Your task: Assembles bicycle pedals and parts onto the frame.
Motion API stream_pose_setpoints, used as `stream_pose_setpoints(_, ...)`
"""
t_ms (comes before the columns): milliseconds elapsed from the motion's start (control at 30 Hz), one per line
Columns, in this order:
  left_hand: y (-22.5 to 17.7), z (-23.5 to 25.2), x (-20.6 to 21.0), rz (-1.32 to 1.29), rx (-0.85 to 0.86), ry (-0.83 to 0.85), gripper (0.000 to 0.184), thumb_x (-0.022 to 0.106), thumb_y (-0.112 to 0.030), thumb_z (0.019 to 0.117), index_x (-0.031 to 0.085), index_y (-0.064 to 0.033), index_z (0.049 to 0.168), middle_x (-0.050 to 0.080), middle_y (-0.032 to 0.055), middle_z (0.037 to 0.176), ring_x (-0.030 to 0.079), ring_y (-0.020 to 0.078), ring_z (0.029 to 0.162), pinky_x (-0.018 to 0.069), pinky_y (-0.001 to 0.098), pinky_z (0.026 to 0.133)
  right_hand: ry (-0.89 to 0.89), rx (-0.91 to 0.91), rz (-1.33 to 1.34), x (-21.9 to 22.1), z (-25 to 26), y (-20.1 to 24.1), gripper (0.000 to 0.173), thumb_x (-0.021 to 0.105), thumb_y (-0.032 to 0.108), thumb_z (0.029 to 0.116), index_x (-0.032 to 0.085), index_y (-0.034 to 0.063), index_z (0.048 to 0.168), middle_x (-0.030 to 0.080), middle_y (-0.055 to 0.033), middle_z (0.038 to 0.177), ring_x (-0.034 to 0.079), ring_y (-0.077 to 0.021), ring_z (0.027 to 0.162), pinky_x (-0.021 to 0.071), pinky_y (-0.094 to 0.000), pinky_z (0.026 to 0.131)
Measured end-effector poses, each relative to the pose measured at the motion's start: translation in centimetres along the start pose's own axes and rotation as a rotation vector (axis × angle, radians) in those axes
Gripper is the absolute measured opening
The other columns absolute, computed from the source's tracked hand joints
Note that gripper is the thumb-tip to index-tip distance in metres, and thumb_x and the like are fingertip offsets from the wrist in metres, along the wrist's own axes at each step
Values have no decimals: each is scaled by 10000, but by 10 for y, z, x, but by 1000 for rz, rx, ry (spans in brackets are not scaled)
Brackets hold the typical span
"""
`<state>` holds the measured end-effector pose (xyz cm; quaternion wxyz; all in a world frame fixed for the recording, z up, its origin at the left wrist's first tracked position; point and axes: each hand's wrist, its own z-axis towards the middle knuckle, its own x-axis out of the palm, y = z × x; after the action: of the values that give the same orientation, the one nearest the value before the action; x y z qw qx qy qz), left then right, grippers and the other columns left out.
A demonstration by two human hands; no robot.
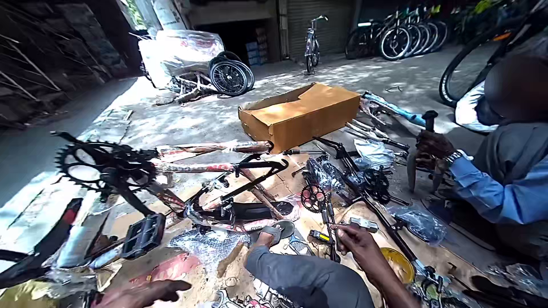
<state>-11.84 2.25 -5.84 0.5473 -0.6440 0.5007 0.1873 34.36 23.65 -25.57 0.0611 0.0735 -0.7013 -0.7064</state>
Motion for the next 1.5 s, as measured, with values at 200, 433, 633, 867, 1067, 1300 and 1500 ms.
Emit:
stream_pose_setpoints(200, -37, 54, 23, -154, 212, -511, 445, 668, -340, 1003, 605, -169, 1408, 707, 42, 1195, 706, 160, 1017, 614, 397, 848, 514, -313, 193, 164, -20, 126, 222, 540, 50, 1040, 646, -15, 1223, 679, -39, 874, 642, -112, 649, 580, -281, 569)
stream_pose_setpoints(433, 10, 58, 56, -268, 121, -793, 245, 620, -255, 1032, 708, -57, 1147, 738, 77, 962, 714, 165, 829, 602, 386, 810, 687, -142, 377, 285, -31, 98, 152, 440, 116, 1088, 484, 59, 1222, 610, 22, 732, 546, -51, 518, 514, -237, 494)
stream_pose_setpoints(633, 47, 49, 70, -86, -20, -809, 295, 550, -335, 1060, 718, -93, 1044, 720, 58, 844, 698, 176, 754, 588, 400, 742, 696, -149, 367, 305, -48, 50, 124, 523, -6, 1023, 525, -10, 1147, 699, -63, 857, 672, -140, 669, 598, -320, 630)
stream_pose_setpoints(867, 53, 49, 100, 91, -59, -725, 344, 537, -377, 1066, 694, -78, 997, 692, 73, 793, 696, 213, 710, 590, 412, 661, 752, -57, 428, 294, -51, 18, 233, 545, 41, 1009, 528, -10, 1236, 670, -116, 1103, 703, -206, 841, 619, -369, 691)
stream_pose_setpoints(1067, 51, 54, 100, 144, -89, -685, 397, 494, -412, 1077, 689, -79, 981, 684, 82, 786, 698, 229, 719, 584, 422, 656, 725, -98, 599, 292, -40, 7, 149, 728, 82, 913, 655, 112, 1039, 615, -67, 1251, 646, -198, 1090, 609, -386, 862)
stream_pose_setpoints(1300, 48, 66, 98, 184, -104, -658, 394, 500, -416, 1072, 677, -80, 965, 671, 78, 775, 691, 234, 708, 580, 428, 643, 771, 109, 534, 281, -37, 13, 75, 585, 58, 1014, 568, 25, 1079, 679, -98, 963, 629, -116, 648, 551, -271, 555)
stream_pose_setpoints(1500, 42, 72, 94, 187, -120, -635, 404, 491, -427, 1074, 678, -87, 964, 673, 76, 783, 689, 236, 712, 576, 430, 647, 769, 217, 492, 278, -34, 21, 216, 455, 201, 1090, 578, 36, 1157, 685, -100, 1020, 685, -159, 743, 596, -307, 620)
